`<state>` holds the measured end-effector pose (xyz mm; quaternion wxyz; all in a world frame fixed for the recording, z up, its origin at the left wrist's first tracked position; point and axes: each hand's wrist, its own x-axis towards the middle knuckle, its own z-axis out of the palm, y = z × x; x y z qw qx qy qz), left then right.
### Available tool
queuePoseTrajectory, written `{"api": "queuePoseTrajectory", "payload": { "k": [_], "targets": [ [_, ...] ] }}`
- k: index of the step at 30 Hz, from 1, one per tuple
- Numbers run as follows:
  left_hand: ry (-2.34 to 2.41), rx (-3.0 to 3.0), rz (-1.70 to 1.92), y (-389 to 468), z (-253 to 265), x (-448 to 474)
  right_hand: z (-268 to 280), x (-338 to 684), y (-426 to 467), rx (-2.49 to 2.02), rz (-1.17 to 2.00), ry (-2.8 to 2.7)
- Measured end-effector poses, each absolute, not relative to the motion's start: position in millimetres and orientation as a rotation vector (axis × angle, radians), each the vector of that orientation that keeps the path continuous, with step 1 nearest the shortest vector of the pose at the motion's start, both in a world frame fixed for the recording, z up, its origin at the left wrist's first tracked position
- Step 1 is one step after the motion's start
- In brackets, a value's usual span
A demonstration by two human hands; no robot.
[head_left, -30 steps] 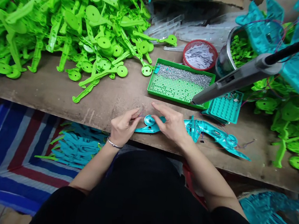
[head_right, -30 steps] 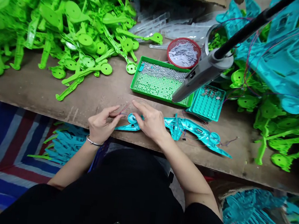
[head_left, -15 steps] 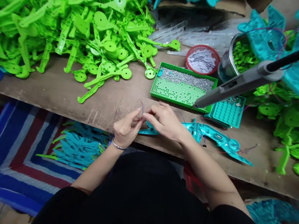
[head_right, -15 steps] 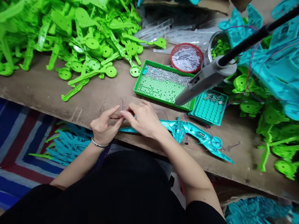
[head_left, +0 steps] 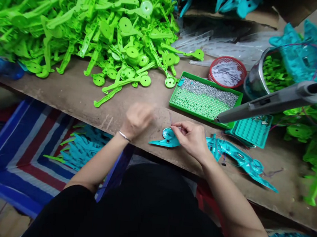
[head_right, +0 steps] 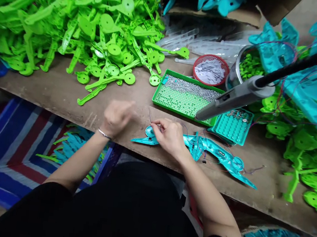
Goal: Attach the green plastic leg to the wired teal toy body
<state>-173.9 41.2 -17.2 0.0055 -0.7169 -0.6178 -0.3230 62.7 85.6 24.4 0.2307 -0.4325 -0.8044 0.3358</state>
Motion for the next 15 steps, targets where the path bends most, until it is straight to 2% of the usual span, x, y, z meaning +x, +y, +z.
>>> {"api": "queuePoseTrajectory", "payload": {
  "k": [4, 10, 15],
  "targets": [
    [-2.151, -1.776, -1.036, 93.5, -22.5, -240.4, 9.7, 72.8, 83.4, -1.196, 0.770, -2.154],
    [-2.222, -1.812, -0.905, 126.5, -39.3, -272.7, -10.7, 74.4, 79.3, -1.203, 0.701, -2.132],
    [-2.121, -1.780, -0.814, 119.7, -29.1, -260.4, -13.2, 73.7, 78.7, -1.187, 0.698, -2.118]
  ]
}}
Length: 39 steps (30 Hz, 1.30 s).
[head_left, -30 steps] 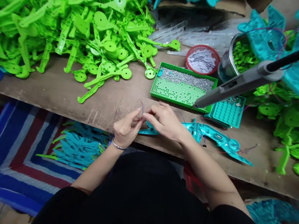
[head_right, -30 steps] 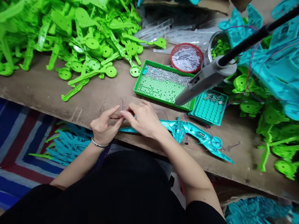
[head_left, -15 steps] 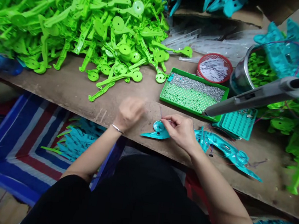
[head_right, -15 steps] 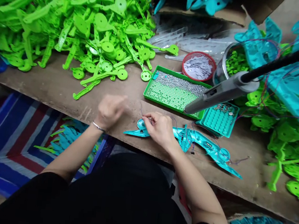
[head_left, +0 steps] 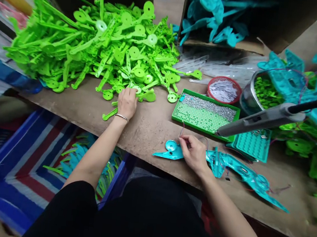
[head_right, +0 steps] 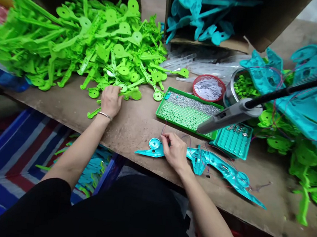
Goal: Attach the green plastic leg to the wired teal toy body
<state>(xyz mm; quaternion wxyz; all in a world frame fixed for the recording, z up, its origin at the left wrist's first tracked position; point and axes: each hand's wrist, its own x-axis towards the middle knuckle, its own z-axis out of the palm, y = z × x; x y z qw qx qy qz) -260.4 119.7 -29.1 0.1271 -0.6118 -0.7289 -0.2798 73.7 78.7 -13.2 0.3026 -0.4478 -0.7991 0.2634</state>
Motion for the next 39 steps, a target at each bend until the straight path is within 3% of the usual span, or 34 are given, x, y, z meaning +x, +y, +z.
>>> {"api": "queuePoseTrajectory", "payload": {
  "k": [11, 20, 27, 39],
  "targets": [
    [-2.201, -1.965, -0.655, 32.6, -26.6, -173.1, -13.5, 76.2, 80.0, -1.191, 0.736, -2.087],
    [-1.856, -2.477, -0.569, 62.1, -17.6, -196.9, -11.3, 77.6, 78.8, -1.243, 0.784, -2.100],
    [-1.533, -2.792, -0.726, 15.9, -7.3, -168.0, -6.4, 77.4, 79.8, -1.324, 0.819, -1.987],
    [-1.495, -2.893, -0.340, 4.6, 5.1, -138.9, -8.5, 85.4, 71.4, -1.347, 0.799, -2.001]
  ]
}}
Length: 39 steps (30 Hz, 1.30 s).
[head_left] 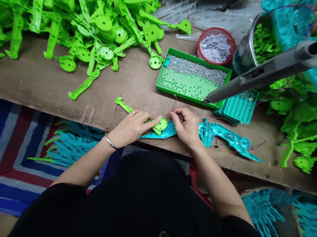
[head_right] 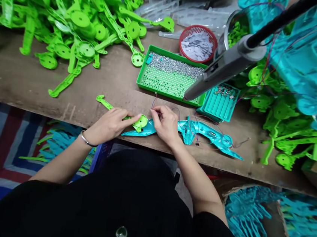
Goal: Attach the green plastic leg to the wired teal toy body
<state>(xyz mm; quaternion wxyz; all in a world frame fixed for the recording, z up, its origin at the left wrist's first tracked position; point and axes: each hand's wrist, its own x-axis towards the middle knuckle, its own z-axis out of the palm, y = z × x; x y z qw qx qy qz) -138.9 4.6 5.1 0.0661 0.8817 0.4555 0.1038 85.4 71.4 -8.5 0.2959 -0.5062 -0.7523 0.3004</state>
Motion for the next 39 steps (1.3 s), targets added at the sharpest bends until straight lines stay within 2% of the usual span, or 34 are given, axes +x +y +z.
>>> {"api": "queuePoseTrajectory", "payload": {
  "k": [4, 9, 20, 31, 39],
  "targets": [
    [1.400, 2.662, 0.168, 4.9, 12.1, -133.1, -7.9, 86.9, 68.2, -1.360, 0.778, -1.998],
    [1.197, 2.715, 0.180, 11.4, 7.1, -134.7, -9.6, 92.3, 63.5, -1.365, 0.744, -1.994],
    [1.153, 2.445, 0.632, -0.5, -10.4, -134.2, -9.7, 93.2, 60.0, -1.314, 0.686, -2.010],
    [0.754, 2.501, 0.723, 35.1, -22.7, -156.5, -11.3, 94.3, 62.9, -1.267, 0.674, -2.053],
    [1.286, 2.421, 0.585, -4.2, -0.5, -134.8, -10.3, 91.6, 59.7, -1.328, 0.700, -2.077]
  ]
}}
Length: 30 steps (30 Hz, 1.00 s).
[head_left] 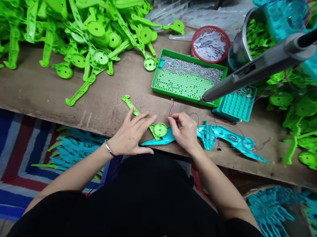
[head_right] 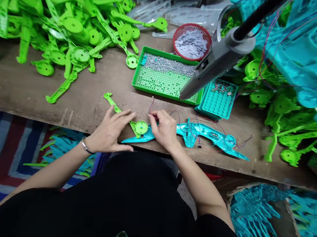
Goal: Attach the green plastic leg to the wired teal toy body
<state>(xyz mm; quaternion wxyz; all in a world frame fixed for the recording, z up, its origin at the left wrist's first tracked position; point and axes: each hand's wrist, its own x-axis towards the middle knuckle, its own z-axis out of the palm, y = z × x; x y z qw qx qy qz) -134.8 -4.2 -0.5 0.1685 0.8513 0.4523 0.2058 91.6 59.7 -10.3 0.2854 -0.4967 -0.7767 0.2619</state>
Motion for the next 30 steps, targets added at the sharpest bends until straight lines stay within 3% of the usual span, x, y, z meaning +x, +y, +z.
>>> {"api": "queuePoseTrajectory", "payload": {
  "k": [8, 14, 18, 30],
  "targets": [
    [1.401, 2.386, 0.592, -14.0, -0.5, -127.7, 0.1, 91.4, 65.8, -1.370, 0.800, -2.144],
    [1.831, 1.913, 1.041, -32.2, 1.2, -125.0, 26.8, 73.5, 79.0, -1.324, 1.116, -2.167],
    [1.903, 1.779, 1.057, -44.7, -6.2, -114.0, 30.6, 53.3, 79.6, -1.336, 1.386, -2.215],
    [1.795, 1.722, 1.043, -48.5, -12.9, -94.4, 27.4, 41.3, 70.0, -1.443, 1.255, -2.332]
  ]
}}
